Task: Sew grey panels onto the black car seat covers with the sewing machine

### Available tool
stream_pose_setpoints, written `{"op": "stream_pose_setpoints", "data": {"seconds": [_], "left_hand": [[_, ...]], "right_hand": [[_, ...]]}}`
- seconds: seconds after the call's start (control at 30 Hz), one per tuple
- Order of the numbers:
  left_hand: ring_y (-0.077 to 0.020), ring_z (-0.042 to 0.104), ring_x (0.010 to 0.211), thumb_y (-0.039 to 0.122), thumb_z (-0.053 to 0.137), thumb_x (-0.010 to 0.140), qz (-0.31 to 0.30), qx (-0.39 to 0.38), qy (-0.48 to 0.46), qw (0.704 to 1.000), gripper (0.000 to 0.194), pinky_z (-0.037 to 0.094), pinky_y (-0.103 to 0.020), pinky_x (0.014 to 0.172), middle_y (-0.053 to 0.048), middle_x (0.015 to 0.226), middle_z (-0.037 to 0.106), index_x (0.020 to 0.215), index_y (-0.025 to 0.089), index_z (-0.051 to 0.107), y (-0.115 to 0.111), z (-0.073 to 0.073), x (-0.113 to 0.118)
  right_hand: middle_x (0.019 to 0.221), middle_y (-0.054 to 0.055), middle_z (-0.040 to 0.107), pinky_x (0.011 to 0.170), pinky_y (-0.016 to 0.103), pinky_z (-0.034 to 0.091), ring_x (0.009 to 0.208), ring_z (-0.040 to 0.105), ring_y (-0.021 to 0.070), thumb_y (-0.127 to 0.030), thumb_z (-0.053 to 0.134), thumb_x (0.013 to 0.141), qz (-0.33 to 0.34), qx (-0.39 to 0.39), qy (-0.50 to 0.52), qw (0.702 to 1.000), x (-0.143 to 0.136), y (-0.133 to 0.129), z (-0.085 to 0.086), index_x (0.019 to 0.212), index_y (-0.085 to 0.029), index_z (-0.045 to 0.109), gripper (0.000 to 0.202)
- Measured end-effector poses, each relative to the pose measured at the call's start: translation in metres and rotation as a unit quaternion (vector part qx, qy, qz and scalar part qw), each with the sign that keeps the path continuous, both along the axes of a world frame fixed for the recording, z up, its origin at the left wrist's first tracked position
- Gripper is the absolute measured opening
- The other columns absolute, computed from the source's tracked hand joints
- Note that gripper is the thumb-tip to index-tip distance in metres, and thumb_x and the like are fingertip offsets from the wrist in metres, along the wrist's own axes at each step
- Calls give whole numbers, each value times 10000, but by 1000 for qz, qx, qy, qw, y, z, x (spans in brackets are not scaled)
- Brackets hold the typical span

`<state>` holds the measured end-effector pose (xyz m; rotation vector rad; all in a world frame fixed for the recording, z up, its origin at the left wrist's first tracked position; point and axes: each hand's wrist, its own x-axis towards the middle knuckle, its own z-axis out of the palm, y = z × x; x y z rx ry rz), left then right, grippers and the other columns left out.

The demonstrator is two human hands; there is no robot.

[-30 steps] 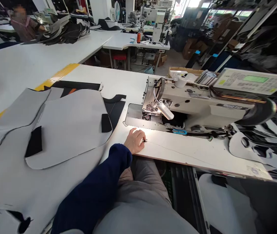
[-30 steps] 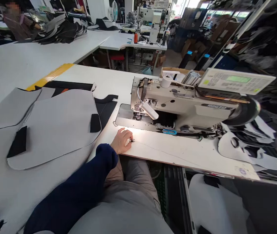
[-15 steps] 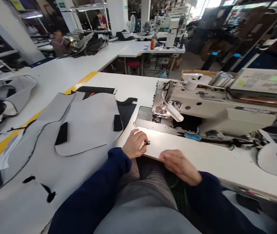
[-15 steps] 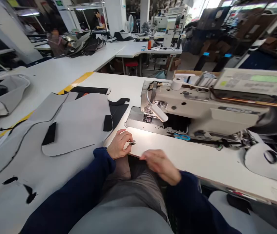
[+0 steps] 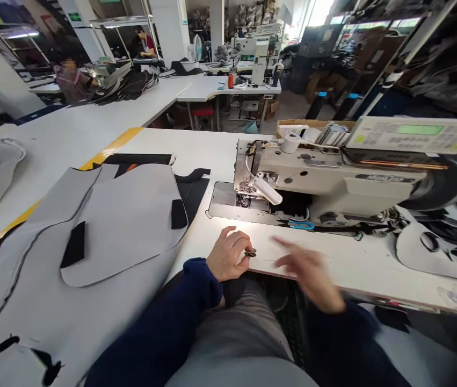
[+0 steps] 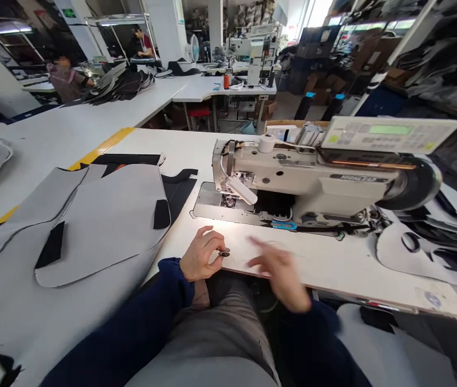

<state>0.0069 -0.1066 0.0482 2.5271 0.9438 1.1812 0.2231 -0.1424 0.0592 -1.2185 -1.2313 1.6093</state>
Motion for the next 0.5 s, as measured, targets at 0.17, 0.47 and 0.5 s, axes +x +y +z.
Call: {"op": "stream_pose_setpoints", "data": {"seconds": [0.17,0.47,0.5], "left_hand": [[-146,577,784,129,483,724,35,13,13,999,173,336,-420,1015,-15,853,590,886,190,486,3,10,-15],[-172,550,812,131,515,767,146,-22,26,989,98,429,-345,820,-19,817,559,849,184,508,14,-15,-64],[-175,551,817,137,523,773,159,-21,27,987,90,432,-342,811,-19,815,558,849,184,510,15,-17,-67]], "right_hand": [[412,-72,337,400,209,130,373,238,35,-485,579,848,128,-28,101,986,-38,-18,-11,762,-120,645,381],[504,-38,393,469,233,241,467,320,79,-485,502,871,-18,44,-178,983,69,-61,-58,745,-162,629,369],[539,-16,458,498,241,294,503,385,96,-471,495,870,2,46,-260,965,75,-62,-79,734,-162,638,366]]}}
